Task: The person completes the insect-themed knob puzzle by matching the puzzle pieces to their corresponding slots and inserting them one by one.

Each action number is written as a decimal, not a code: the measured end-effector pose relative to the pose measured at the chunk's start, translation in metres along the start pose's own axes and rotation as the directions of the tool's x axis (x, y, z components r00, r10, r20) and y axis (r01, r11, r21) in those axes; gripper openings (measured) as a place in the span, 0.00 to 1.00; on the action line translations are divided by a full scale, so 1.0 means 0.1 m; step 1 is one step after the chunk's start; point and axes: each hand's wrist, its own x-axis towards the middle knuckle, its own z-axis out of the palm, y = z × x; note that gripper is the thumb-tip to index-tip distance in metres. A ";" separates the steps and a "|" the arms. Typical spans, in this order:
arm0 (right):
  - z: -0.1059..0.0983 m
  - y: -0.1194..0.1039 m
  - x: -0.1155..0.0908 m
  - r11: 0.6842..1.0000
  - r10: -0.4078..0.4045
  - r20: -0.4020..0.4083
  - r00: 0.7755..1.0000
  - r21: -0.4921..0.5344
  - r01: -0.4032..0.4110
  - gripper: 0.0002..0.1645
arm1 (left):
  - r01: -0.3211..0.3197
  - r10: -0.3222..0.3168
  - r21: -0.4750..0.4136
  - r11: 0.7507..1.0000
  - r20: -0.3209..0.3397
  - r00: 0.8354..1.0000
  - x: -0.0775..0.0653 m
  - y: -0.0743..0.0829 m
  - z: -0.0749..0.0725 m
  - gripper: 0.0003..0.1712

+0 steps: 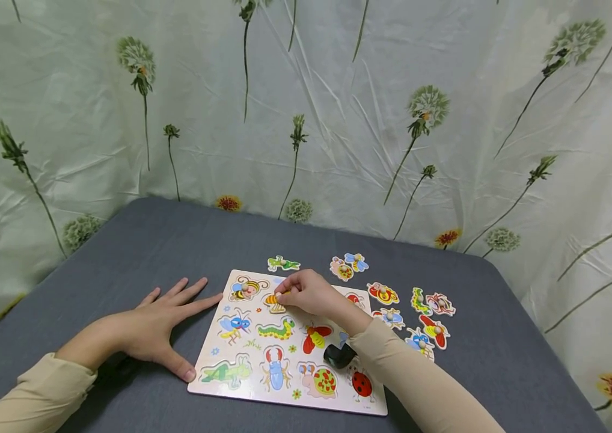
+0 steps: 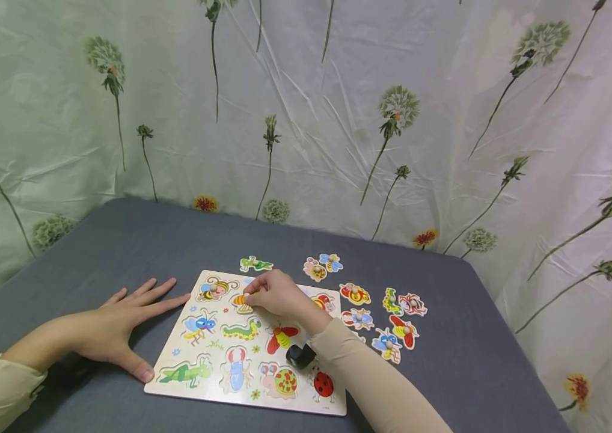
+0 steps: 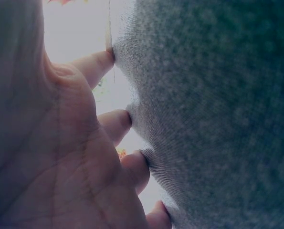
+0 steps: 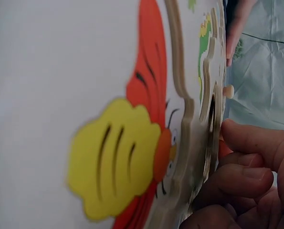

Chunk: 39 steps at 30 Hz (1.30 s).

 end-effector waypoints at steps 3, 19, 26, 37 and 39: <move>0.02 0.00 0.01 1.000 -0.003 -0.007 1.000 -0.004 0.002 0.07 | -0.002 0.002 0.000 1.000 -0.002 1.000 0.00 0.00 0.00 0.76; 0.01 -0.06 0.01 0.998 0.006 -0.020 1.000 -0.070 -0.008 0.05 | -0.006 0.006 -0.003 1.000 -0.006 1.000 0.00 0.00 0.01 0.76; 0.00 -0.06 0.01 0.996 -0.014 -0.019 1.000 -0.093 0.012 0.05 | -0.009 0.009 0.002 1.000 -0.010 1.000 0.00 0.00 0.01 0.76; -0.03 -0.06 0.01 0.989 -0.059 0.008 0.998 -0.134 0.060 0.03 | -0.007 0.007 0.013 1.000 -0.013 1.000 0.01 -0.01 0.02 0.76; -0.03 -0.06 0.01 0.989 -0.054 0.011 0.998 -0.136 0.055 0.03 | -0.005 0.005 0.014 1.000 -0.012 1.000 0.01 -0.01 0.02 0.76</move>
